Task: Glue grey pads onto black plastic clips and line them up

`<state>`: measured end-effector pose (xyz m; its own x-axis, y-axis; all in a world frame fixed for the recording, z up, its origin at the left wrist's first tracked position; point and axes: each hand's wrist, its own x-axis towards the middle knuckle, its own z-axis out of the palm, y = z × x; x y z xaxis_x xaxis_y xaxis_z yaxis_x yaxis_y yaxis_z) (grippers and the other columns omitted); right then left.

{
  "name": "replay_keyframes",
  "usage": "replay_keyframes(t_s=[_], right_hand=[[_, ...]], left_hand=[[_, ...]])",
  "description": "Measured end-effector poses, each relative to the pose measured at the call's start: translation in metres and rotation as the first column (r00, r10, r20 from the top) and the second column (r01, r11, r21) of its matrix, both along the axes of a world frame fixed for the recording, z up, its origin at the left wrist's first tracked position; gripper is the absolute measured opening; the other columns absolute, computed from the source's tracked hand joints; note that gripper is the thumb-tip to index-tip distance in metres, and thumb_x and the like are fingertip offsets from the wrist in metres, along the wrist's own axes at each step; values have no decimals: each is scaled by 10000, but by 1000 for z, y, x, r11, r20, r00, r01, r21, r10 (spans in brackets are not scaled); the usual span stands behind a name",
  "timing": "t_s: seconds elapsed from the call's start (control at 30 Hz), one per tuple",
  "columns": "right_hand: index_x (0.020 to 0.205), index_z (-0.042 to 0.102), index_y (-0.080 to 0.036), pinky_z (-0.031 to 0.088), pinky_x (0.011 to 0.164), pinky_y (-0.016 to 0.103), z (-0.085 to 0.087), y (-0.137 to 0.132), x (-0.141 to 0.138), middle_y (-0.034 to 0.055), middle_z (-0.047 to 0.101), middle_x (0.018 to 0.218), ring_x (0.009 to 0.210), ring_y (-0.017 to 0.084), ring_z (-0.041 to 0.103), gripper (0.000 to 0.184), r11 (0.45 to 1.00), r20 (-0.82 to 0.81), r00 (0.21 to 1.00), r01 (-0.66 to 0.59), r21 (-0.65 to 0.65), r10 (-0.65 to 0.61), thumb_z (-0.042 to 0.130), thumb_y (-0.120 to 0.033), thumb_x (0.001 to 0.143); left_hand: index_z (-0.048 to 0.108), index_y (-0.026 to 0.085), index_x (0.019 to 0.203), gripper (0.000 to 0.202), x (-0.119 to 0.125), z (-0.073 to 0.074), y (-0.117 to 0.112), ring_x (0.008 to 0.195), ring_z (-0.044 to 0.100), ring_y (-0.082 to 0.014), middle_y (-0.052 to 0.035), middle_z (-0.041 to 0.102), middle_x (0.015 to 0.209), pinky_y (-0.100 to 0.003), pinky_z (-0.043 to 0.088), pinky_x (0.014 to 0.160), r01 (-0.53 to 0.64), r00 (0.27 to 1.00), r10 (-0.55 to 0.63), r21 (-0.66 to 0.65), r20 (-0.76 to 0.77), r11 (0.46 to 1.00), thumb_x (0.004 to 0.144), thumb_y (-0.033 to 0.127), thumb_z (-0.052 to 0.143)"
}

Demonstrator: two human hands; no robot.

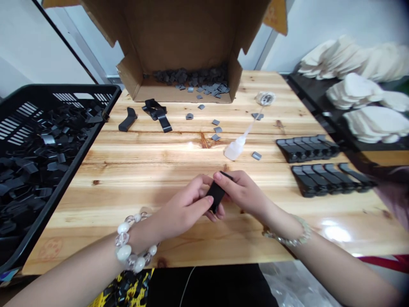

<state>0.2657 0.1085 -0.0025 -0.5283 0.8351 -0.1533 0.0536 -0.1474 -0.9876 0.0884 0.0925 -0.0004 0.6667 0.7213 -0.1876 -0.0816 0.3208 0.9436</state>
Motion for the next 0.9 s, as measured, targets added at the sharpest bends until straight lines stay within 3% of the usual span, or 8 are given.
replay_keyframes(t_s=[0.2, 0.3, 0.43, 0.53, 0.63, 0.73, 0.8, 0.9], right_hand=[[821, 635, -144, 443, 525, 217, -6, 2, -7, -21, 581, 622, 546, 89, 537, 312, 983, -154, 976, 139, -117, -157, 735, -428, 739], [791, 637, -150, 481, 636, 253, 9, 7, 4, 7, 605, 734, 669, 112, 564, 282, 968, -147, 959, 249, 29, -243, 710, -422, 769], [855, 634, -177, 467, 784, 275, 48, 4, 51, 28, 626, 846, 815, 131, 579, 235, 882, -142, 929, 370, 294, -342, 551, -390, 911], [860, 616, -193, 452, 749, 237, 65, -13, 102, 12, 615, 816, 800, 118, 570, 199, 841, 27, 884, 433, 324, -466, 564, -379, 907], [878, 615, -186, 437, 661, 213, 54, -40, 151, 15, 625, 828, 747, 115, 564, 284, 808, 334, 736, 545, 223, -589, 701, -440, 784], [1076, 564, -202, 436, 607, 236, 28, -69, 184, 10, 632, 767, 704, 151, 579, 594, 719, 507, 584, 686, 109, -634, 804, -496, 620], [1130, 506, -205, 441, 603, 251, 11, -84, 194, 14, 646, 711, 702, 180, 602, 685, 717, 581, 571, 697, 32, -580, 786, -549, 609], [1035, 435, -227, 442, 598, 262, -8, -97, 195, 21, 668, 688, 686, 198, 625, 632, 718, 594, 585, 696, -18, -552, 747, -594, 626]], left_hand=[[337, 240, 1194, 292, -3, -4, 0, 969, 641, -172, -41, 678, 1017, -384, 490, 933, -128, 988, 136, 108, -71, 986, 954, 316, 484], [314, 254, 1244, 357, -4, -7, 0, 1113, 585, -196, -75, 630, 1167, -407, 424, 1017, -135, 981, 156, 179, -112, 975, 955, 389, 475], [317, 240, 1250, 377, -3, -9, 1, 1180, 532, -222, -110, 573, 1233, -431, 438, 991, -106, 990, 122, 194, -74, 975, 956, 436, 451], [319, 250, 1245, 365, -3, -10, 1, 1095, 574, -209, -100, 571, 1208, -432, 446, 955, -73, 989, 95, 191, -111, 979, 958, 441, 440], [309, 264, 1241, 349, -4, -10, 0, 1017, 598, -184, -84, 566, 1182, -418, 446, 937, -49, 986, 78, 190, -146, 981, 963, 441, 423], [318, 260, 1217, 319, -3, -10, 0, 983, 598, -169, -75, 563, 1156, -408, 442, 937, -41, 985, 70, 186, -155, 982, 965, 432, 413], [320, 255, 1211, 311, -2, -11, 0, 965, 598, -166, -74, 561, 1146, -406, 443, 928, -44, 984, 74, 188, -160, 981, 965, 425, 406], [319, 242, 1212, 313, 0, -12, 2, 931, 601, -164, -76, 560, 1120, -400, 453, 901, -59, 981, 93, 198, -169, 979, 964, 411, 405]])
